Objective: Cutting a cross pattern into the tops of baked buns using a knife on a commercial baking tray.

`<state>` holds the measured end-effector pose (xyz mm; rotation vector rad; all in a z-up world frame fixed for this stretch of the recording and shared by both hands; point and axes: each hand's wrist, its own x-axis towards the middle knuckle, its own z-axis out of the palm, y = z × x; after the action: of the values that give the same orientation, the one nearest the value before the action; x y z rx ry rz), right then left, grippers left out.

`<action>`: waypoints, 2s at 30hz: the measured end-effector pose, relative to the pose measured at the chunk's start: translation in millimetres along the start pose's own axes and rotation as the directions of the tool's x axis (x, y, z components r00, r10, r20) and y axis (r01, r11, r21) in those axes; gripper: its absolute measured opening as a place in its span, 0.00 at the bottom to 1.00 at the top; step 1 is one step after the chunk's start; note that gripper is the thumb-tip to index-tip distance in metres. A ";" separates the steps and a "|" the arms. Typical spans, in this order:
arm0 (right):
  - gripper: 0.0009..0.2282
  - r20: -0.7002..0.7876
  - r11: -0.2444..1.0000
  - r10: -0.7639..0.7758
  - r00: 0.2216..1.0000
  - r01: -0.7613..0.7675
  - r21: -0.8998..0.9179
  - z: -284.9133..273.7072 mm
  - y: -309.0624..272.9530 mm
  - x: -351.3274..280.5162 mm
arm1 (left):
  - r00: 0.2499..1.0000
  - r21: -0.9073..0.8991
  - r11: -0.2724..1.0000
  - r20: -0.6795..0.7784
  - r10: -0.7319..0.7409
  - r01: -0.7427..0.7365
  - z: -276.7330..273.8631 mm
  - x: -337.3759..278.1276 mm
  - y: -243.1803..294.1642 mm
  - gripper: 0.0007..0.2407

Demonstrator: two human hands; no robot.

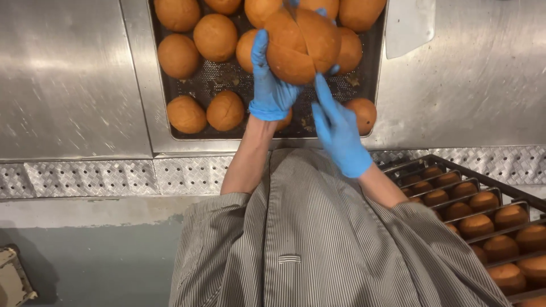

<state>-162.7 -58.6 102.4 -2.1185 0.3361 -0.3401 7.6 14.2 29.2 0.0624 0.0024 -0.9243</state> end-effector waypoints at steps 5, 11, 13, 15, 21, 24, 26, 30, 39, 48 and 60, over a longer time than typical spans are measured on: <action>0.26 0.010 0.995 -0.065 0.998 0.065 -0.077 5.6 11.5 -19.5 | 1.000 0.000 1.000 -0.006 -0.020 0.020 7.0 6.5 27.5 0.29; 0.28 0.177 0.993 0.043 0.983 -0.023 -0.112 -19.2 63.7 -79.0 | 0.965 0.056 0.991 -0.228 0.130 -0.121 -1.1 14.3 53.5 0.25; 0.26 0.349 0.948 0.212 0.913 -0.105 -0.300 -34.8 98.9 -105.7 | 0.965 0.042 0.981 -0.177 0.193 -0.188 -3.9 19.2 64.2 0.30; 0.26 0.317 0.914 0.211 0.924 -0.072 -0.399 -51.2 125.8 -133.5 | 0.932 0.182 0.953 -0.229 0.280 -0.241 -26.6 21.4 78.3 0.29; 0.29 0.026 0.928 0.365 0.931 -0.361 -0.089 -47.2 73.2 -96.1 | 0.952 0.195 0.976 -0.266 0.149 -0.098 -23.0 18.3 45.6 0.27; 0.30 -0.061 0.963 0.264 0.963 -0.259 0.079 -29.5 36.6 -59.9 | 0.994 0.006 0.996 -0.060 0.094 -0.094 -22.6 18.8 13.3 0.15; 0.28 -0.075 0.966 0.189 0.979 -0.172 0.191 -18.9 22.0 -44.2 | 0.995 -0.034 0.995 -0.040 0.091 -0.093 -16.0 19.8 0.1 0.13; 0.28 -0.050 0.987 0.096 0.994 -0.088 0.135 -8.3 3.2 -24.6 | 0.985 0.057 0.988 0.108 0.135 -0.142 0.7 16.1 -8.4 0.18; 0.27 -0.078 0.994 0.092 0.993 -0.087 0.059 -2.1 -1.1 -21.0 | 0.966 0.066 0.974 0.158 0.205 -0.218 6.3 15.6 -14.4 0.20; 0.27 -0.017 0.993 0.071 0.997 -0.069 0.100 -3.7 3.2 -25.8 | 0.985 0.051 0.984 -0.020 0.172 -0.171 -6.9 15.3 -13.0 0.24; 0.27 -0.040 0.992 0.058 0.998 -0.053 0.115 -1.4 3.8 -19.7 | 0.984 0.092 0.984 -0.084 0.158 -0.150 2.9 15.4 -8.3 0.25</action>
<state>-181.8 -54.5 97.7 -1.9884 0.3904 -0.3645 10.1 -3.3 31.2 0.1815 0.0418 -0.7656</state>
